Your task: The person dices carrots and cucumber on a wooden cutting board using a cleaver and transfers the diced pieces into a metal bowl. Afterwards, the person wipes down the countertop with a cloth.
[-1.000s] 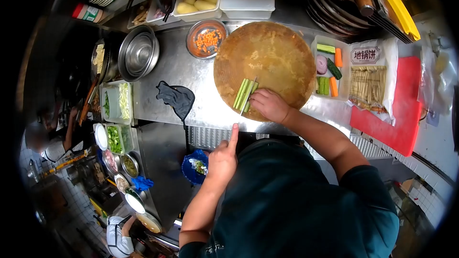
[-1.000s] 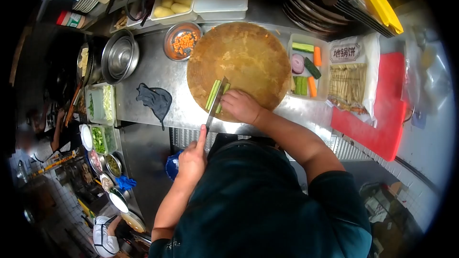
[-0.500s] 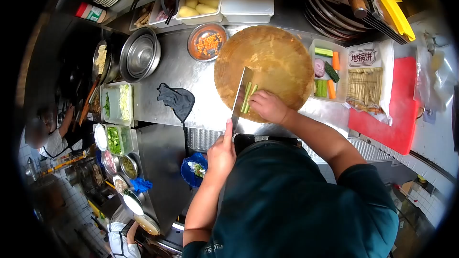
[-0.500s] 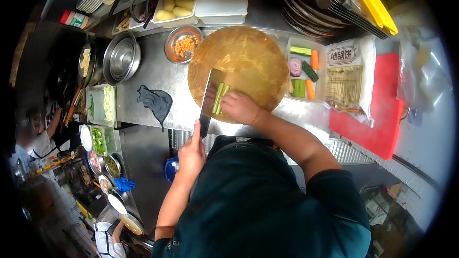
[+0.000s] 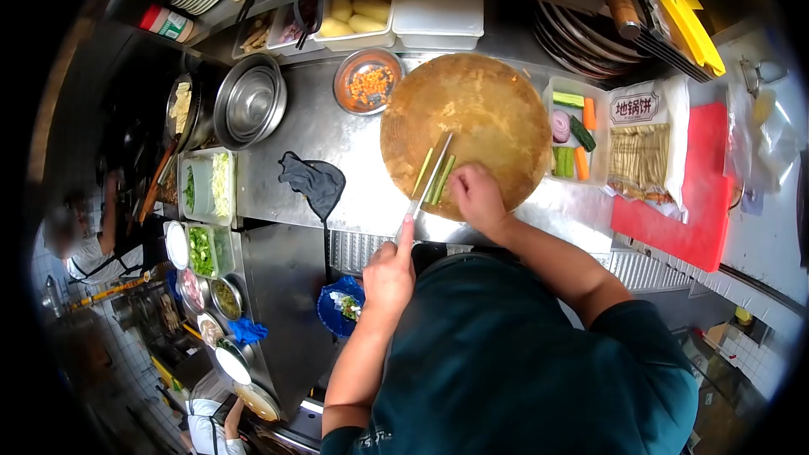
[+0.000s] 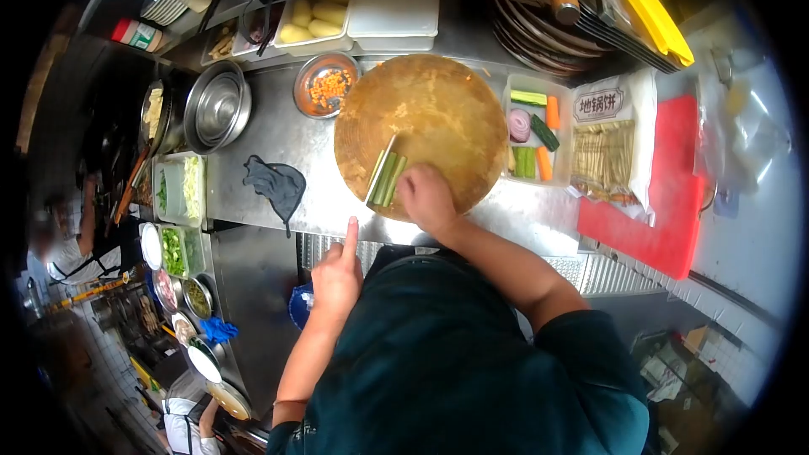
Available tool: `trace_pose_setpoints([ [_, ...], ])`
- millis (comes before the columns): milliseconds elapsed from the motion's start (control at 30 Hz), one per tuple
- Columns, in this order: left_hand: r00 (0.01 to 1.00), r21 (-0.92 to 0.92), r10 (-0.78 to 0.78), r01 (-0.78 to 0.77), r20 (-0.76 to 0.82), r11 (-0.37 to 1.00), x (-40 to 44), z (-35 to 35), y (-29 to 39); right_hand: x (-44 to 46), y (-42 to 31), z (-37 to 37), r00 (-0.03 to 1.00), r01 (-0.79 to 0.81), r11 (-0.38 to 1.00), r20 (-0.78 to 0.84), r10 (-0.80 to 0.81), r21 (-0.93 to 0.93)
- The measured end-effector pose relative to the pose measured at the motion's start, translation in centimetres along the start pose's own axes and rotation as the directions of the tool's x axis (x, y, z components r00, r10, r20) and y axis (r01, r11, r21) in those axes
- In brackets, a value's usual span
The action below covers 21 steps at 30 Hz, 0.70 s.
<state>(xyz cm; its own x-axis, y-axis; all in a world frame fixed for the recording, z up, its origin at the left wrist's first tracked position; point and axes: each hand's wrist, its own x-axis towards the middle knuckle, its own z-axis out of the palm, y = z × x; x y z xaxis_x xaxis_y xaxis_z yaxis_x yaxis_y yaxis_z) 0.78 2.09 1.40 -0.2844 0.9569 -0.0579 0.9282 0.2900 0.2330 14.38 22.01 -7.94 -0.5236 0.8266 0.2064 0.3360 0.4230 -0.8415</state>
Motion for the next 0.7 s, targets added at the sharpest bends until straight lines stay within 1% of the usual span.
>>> trace_pose_setpoints([
  [100,1.0,0.046,0.025,-0.025,-0.004,0.999,-0.2,-0.2,-0.1,0.0,-0.3,-0.9,0.965,-0.173,0.978,-0.178,0.191,0.113],
  [200,1.0,0.047,0.021,-0.02,-0.023,0.999,-0.5,-0.2,-0.4,0.8,1.0,-1.8,0.926,-0.244,0.932,-0.222,0.306,0.267],
  [233,0.999,0.039,0.017,-0.016,-0.031,0.999,-0.7,-0.1,-0.6,1.2,1.0,-2.2,0.92,-0.292,0.924,-0.193,0.342,0.249],
  [267,0.999,0.017,-0.013,0.013,-0.046,1.0,-0.8,0.1,-0.8,1.5,1.1,-2.3,0.944,-0.283,0.951,-0.143,0.299,0.124],
  [333,0.995,-0.03,-0.068,0.066,-0.072,0.997,-0.9,0.3,-1.1,1.7,1.1,-2.4,0.972,-0.234,0.964,-0.029,0.233,-0.128],
  [433,0.98,-0.159,-0.194,0.184,-0.048,0.97,-0.5,0.1,-1.0,1.6,0.0,-0.4,0.978,-0.139,0.932,0.102,0.182,-0.334],
  [500,0.967,-0.235,-0.254,0.241,-0.027,0.942,-0.1,-0.2,-1.0,1.5,-0.7,0.7,0.968,-0.148,0.924,0.142,0.209,-0.351],
  [533,0.967,-0.247,-0.253,0.237,-0.033,0.94,-0.1,-0.1,-1.2,1.5,-0.8,1.0,0.962,-0.151,0.921,0.163,0.221,-0.359],
  [600,0.966,-0.269,-0.254,0.234,-0.042,0.934,-0.3,0.3,-1.5,1.3,-0.7,1.3,0.965,-0.161,0.926,0.144,0.22,-0.342],
  [700,0.962,-0.278,-0.269,0.27,0.043,0.922,-0.5,0.1,-1.1,1.0,-0.6,1.7,0.963,-0.171,0.923,0.139,0.231,-0.345],
])
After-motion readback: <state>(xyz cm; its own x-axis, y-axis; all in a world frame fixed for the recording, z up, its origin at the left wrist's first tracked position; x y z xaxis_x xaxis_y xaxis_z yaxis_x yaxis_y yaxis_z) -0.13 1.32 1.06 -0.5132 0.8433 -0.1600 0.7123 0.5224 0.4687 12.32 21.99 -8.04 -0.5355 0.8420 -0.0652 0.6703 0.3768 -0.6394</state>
